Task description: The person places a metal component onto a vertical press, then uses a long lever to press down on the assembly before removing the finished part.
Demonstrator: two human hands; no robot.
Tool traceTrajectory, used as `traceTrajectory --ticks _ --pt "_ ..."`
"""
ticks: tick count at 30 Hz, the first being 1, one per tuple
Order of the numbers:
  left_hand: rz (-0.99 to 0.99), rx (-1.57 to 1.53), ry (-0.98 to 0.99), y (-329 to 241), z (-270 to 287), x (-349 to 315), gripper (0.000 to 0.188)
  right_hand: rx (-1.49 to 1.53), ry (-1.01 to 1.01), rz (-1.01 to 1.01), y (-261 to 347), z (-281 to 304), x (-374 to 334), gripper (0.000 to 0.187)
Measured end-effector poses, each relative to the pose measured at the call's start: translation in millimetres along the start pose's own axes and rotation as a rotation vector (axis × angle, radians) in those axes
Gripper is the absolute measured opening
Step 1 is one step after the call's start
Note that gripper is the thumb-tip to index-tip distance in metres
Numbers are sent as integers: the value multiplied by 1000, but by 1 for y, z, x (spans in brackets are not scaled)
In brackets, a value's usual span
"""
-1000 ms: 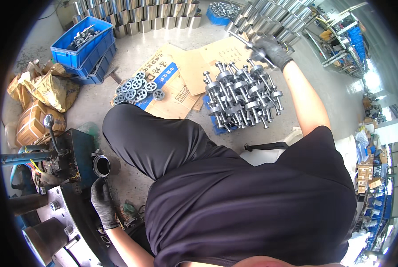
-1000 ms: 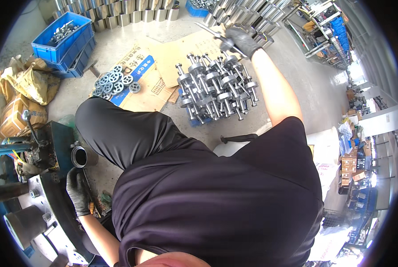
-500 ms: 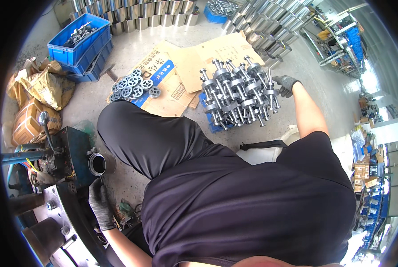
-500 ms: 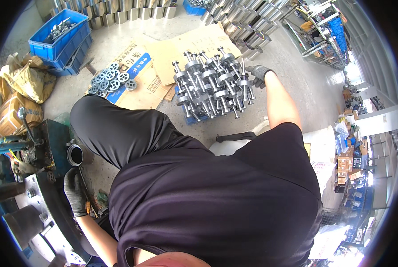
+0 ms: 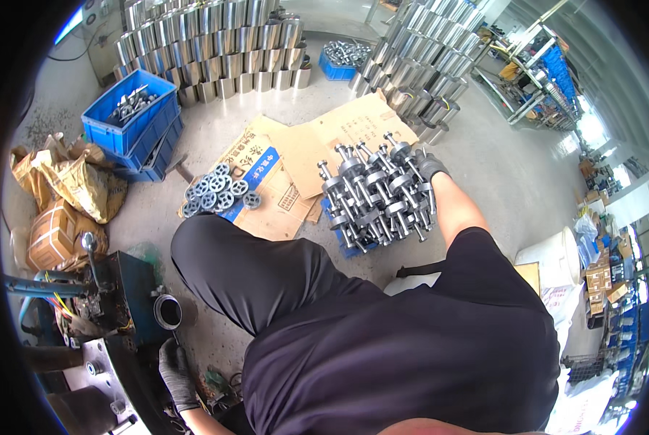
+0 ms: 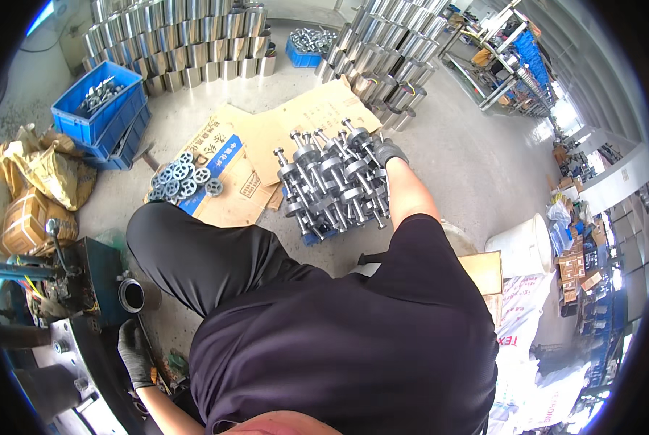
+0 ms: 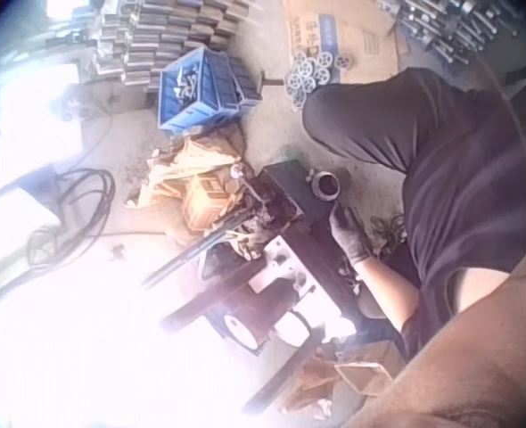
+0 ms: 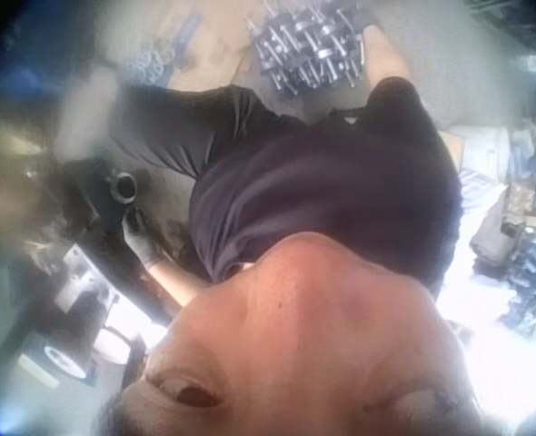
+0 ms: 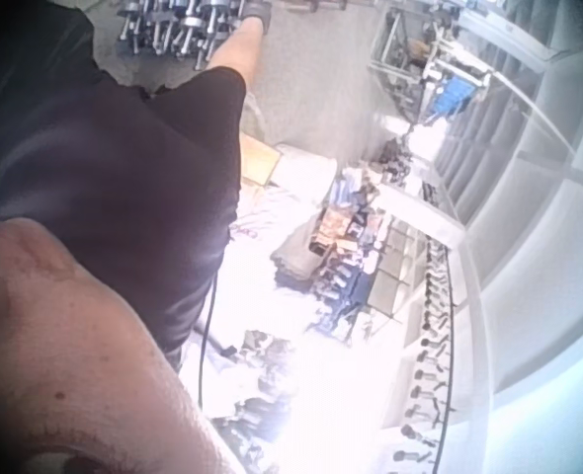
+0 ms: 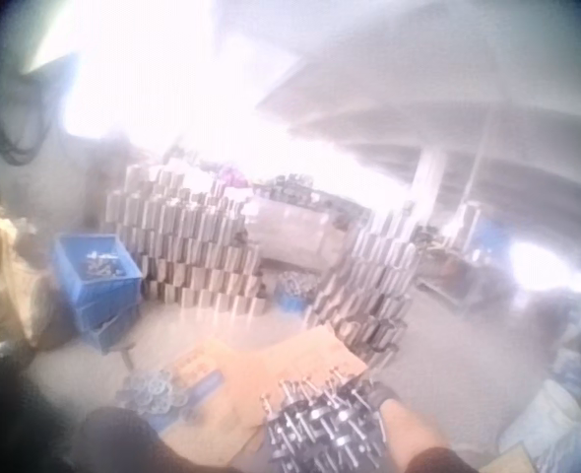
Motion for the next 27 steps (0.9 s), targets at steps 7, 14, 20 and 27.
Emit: traceTrajectory --ticks 7,14,20,27 --pt "15 95 81 17 -7 7 31 -102 57 34 4 -9 16 61" --pt "74 65 117 40 -11 2 30 -158 159 54 15 -14 30 82" --pt "126 -4 109 43 -15 1 30 -303 262 47 26 11 -11 60" --pt "-10 87 101 1 -8 7 25 -414 213 102 36 16 -2 64"
Point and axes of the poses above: each hand's wrist, its own x-axis towards the middle knuckle, its own z-axis out of the back of the hand, y = z × x, the point moved 4 cm from there along x, towards the middle knuckle, and after that the axes turned 13 degrees about -z, right-handed, at the moved point
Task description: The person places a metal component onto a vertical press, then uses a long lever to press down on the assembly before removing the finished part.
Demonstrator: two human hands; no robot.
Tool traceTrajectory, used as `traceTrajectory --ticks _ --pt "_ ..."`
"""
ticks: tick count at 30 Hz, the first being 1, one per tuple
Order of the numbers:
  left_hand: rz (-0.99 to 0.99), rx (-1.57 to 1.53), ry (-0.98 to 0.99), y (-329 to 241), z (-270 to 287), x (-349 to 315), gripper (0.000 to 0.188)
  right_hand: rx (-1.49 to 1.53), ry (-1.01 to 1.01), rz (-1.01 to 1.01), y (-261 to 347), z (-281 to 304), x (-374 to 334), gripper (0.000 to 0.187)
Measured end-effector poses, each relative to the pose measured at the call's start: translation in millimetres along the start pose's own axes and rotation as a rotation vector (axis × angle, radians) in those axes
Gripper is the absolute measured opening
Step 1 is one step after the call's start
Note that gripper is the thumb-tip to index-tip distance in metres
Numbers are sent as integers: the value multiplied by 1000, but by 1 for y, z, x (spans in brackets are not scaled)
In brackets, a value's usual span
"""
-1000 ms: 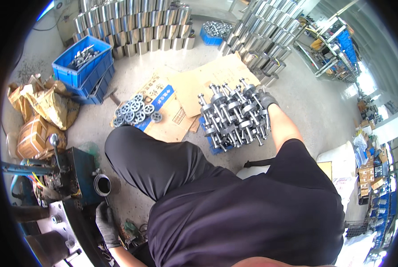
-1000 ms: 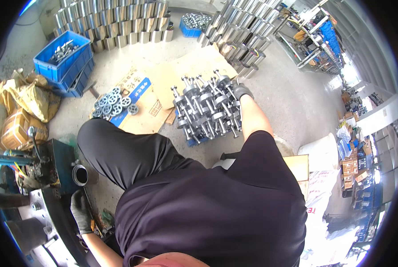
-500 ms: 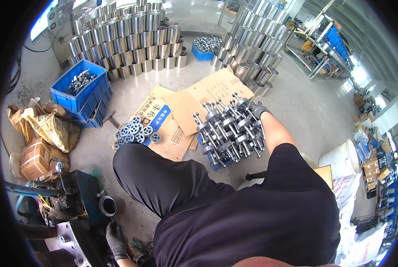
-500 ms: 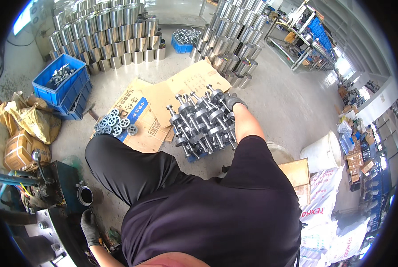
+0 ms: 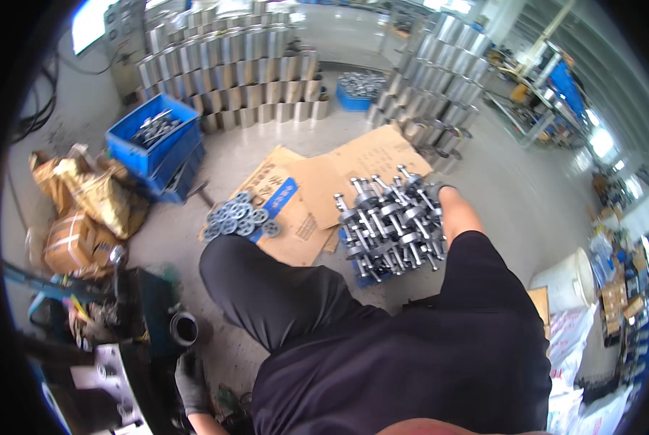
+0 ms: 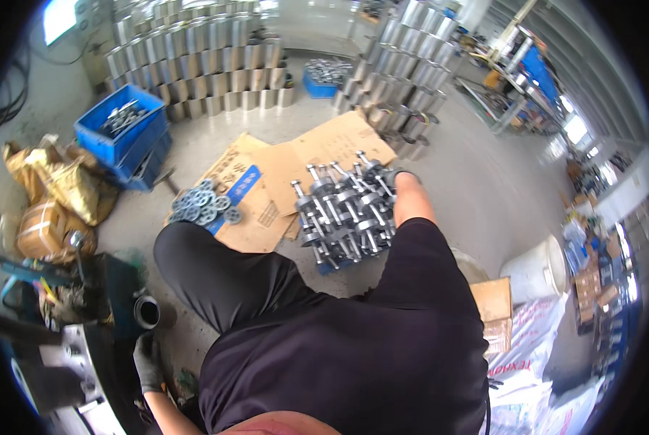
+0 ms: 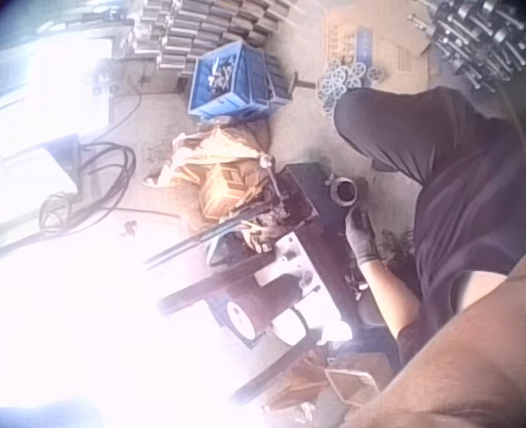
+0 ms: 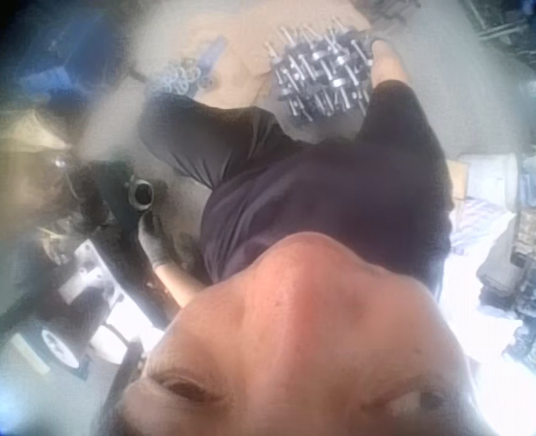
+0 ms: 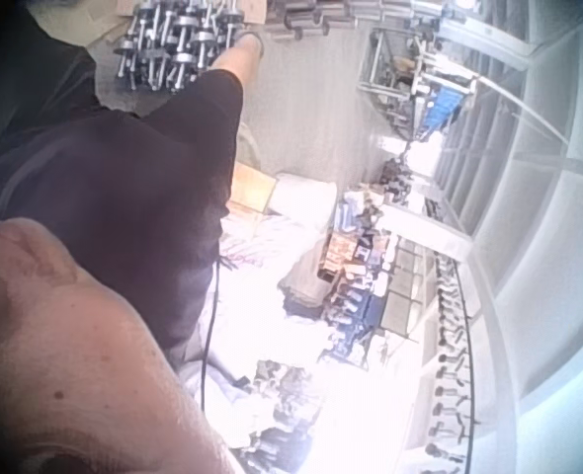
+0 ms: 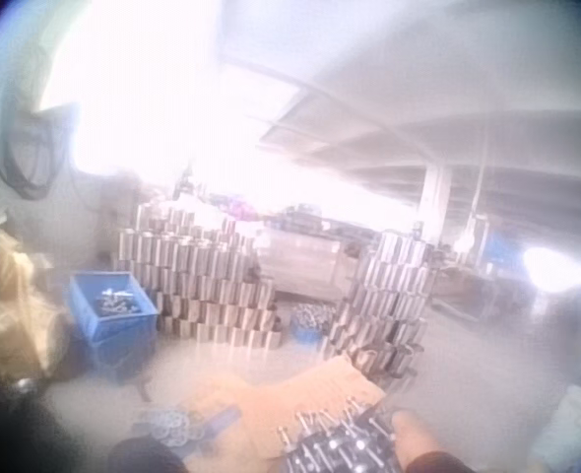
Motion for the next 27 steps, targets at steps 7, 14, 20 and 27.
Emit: traceTrajectory --ticks 7,14,20,27 --pt "-161 137 -371 -80 79 -16 21 -207 -416 39 105 131 15 63" --pt "-182 61 -1086 -114 165 -153 23 -393 -749 1134 414 159 -202 50" --pt "166 -26 -1510 -56 92 -371 21 -297 -439 1790 531 17 -516 41" --pt "1209 33 -1479 3 -185 -577 23 -614 -120 2303 523 -147 -716 29"
Point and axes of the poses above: each hand's wrist, its own x-axis towards the middle knuckle, its own z-axis out of the back of the hand, y = z × x, the point moved 4 cm from there along x, towards the middle knuckle, and after that the axes turned 13 degrees about -z, right-handed, at the moved point
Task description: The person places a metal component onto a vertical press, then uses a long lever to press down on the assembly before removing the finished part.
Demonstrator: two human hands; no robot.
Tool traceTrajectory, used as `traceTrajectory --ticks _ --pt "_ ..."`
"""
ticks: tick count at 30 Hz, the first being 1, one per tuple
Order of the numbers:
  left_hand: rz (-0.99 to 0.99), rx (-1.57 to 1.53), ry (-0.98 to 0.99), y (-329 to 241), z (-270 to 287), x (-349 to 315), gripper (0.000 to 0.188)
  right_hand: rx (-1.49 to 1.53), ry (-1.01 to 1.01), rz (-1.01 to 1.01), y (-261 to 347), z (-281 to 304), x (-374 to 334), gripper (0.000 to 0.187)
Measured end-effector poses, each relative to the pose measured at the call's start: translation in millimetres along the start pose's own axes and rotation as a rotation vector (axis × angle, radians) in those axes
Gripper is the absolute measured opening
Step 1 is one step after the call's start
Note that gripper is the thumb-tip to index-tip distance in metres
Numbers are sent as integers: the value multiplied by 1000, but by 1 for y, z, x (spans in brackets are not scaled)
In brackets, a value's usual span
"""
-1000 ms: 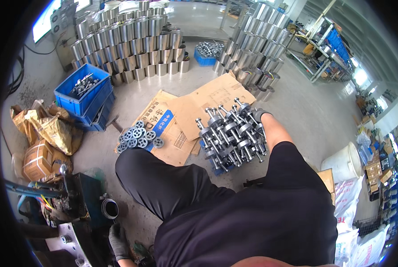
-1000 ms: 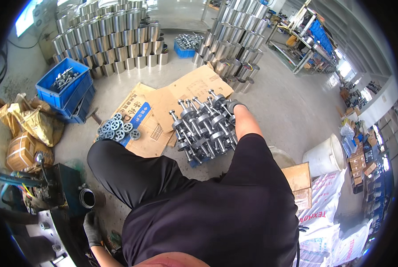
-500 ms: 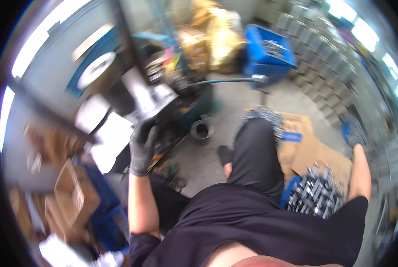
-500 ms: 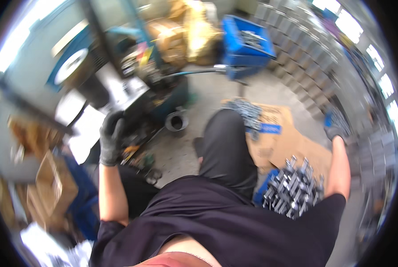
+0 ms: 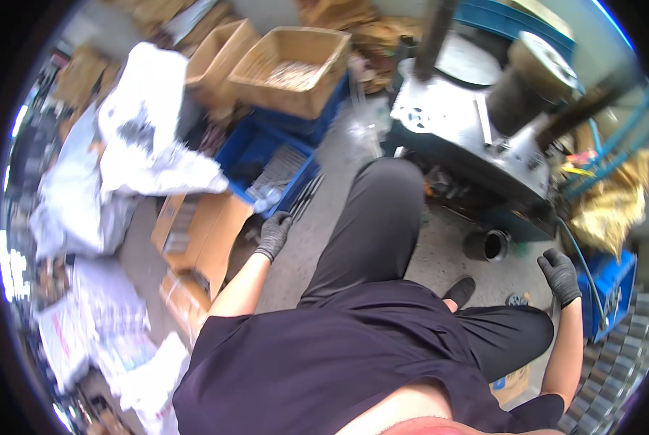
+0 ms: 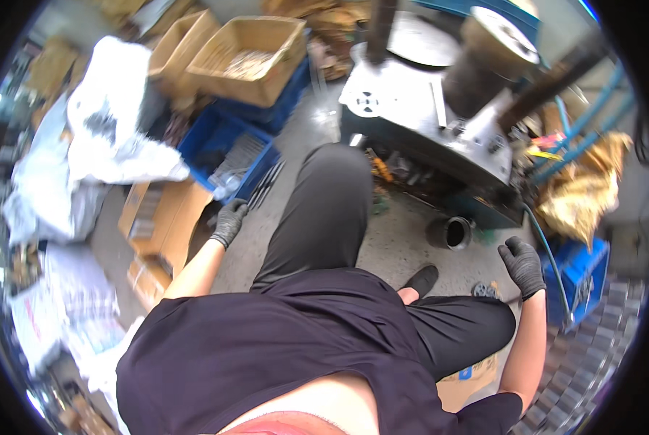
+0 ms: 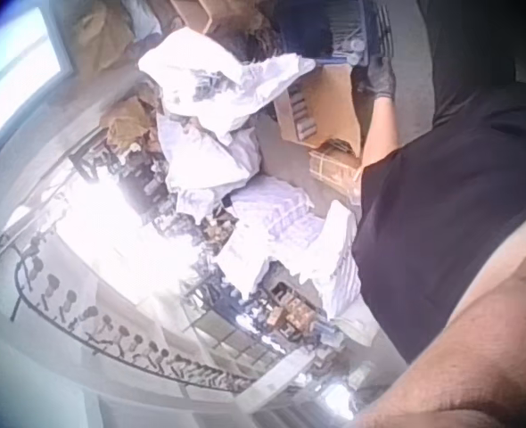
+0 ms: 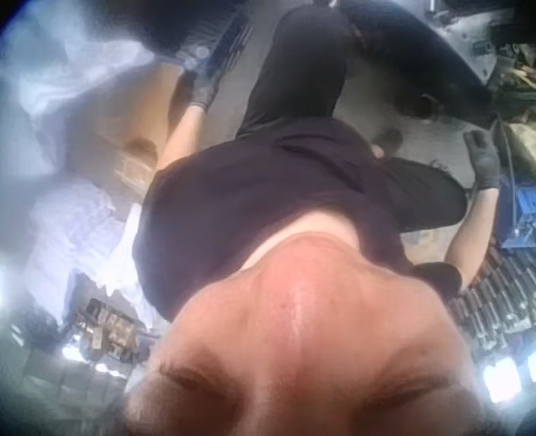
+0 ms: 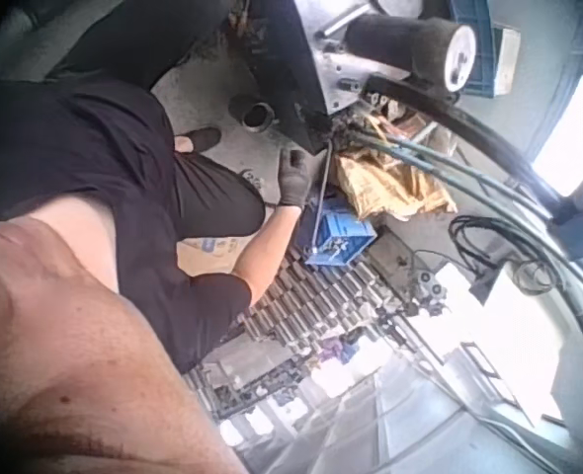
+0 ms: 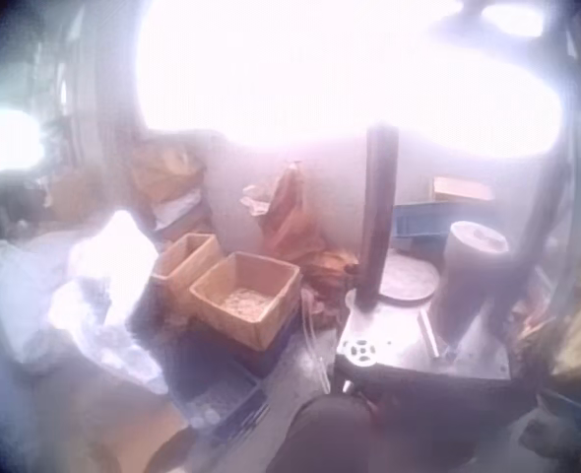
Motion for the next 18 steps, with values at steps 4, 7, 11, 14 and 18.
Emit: traceTrajectory --ticks 4,7,11,14,18 --pt "241 127 -48 102 -10 -95 30 177 421 -15 23 -56 43 27" --pt "381 193 43 130 -25 -142 35 272 636 -126 16 -73 52 27" --pt "395 236 253 128 -48 -157 42 371 603 -135 13 -73 78 32" --pt "355 286 372 118 -62 -136 43 491 592 -212 9 -80 90 33" --pt "279 302 315 104 -70 -88 46 444 588 -339 -13 -83 89 35"
Point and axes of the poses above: each hand's wrist, its own x-axis towards the middle knuckle, its own z-axis out of the back of the hand, y = z × x, the point moved 4 cm from there along x, towards the middle knuckle, and after that the axes turned 13 degrees about -z, right-handed, at the moved point
